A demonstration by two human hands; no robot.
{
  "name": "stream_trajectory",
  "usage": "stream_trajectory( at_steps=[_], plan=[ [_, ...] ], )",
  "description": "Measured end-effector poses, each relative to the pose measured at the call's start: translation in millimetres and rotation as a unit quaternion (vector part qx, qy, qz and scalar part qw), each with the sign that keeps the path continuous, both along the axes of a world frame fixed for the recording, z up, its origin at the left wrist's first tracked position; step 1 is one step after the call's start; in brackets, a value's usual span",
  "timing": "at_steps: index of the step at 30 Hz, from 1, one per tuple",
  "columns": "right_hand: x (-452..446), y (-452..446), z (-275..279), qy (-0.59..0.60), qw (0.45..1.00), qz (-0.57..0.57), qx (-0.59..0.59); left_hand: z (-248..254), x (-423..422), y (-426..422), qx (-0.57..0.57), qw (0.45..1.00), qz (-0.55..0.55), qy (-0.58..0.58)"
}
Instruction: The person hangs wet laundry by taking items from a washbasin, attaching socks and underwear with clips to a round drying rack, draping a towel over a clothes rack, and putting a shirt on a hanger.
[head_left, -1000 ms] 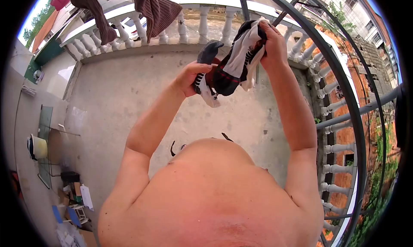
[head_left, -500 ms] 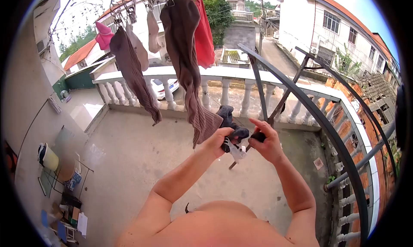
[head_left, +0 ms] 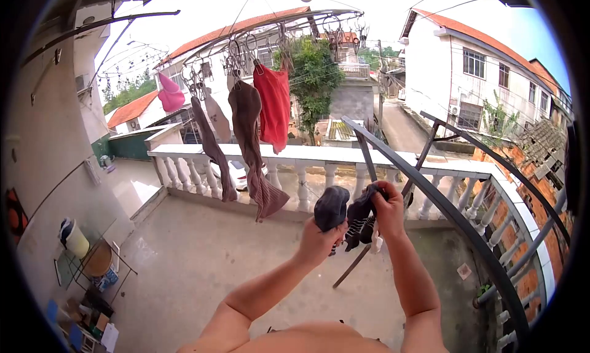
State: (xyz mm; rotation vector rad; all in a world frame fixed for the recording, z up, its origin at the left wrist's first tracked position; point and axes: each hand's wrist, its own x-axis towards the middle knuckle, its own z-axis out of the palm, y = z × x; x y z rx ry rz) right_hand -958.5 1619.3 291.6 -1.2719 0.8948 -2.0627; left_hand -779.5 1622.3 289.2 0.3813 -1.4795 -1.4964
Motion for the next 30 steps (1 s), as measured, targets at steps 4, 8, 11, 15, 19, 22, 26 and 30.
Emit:
stream_trajectory(
  at_steps=[4, 8, 11, 15, 19, 22, 26, 30],
  plan=[
    [5, -5, 57, 0.009, 0.999, -0.02, -0.037, 85, 3, 20, -0.335, 0.917, 0.206, 0.06],
    [23, -10, 118, 0.04, 0.995, 0.011, -0.09, 169, 5, -1, -0.365, 0.876, 0.252, 0.19],
    [46, -11, 161, 0.047, 0.988, 0.02, -0.144, 215, 14, -19, -0.388, 0.854, 0.315, 0.146],
    [70, -1, 206, 0.01, 0.975, 0.18, -0.132, 250, 30, -35, -0.398, 0.841, 0.357, 0.082],
    [81, -10, 231, -0.014, 0.962, 0.248, -0.116, 264, 42, -44, -0.377, 0.854, 0.358, -0.001],
    [91, -17, 237, -0.05, 0.961, 0.255, -0.098, 269, 47, -48, -0.4, 0.837, 0.374, -0.007],
    [92, -20, 235, 0.025, 0.973, 0.202, -0.105, 270, 48, -48, -0.4, 0.832, 0.383, -0.025],
    [79, -39, 223, 0.25, 0.942, 0.088, -0.207, 267, 53, -47, -0.388, 0.852, 0.346, -0.061]
  ],
)
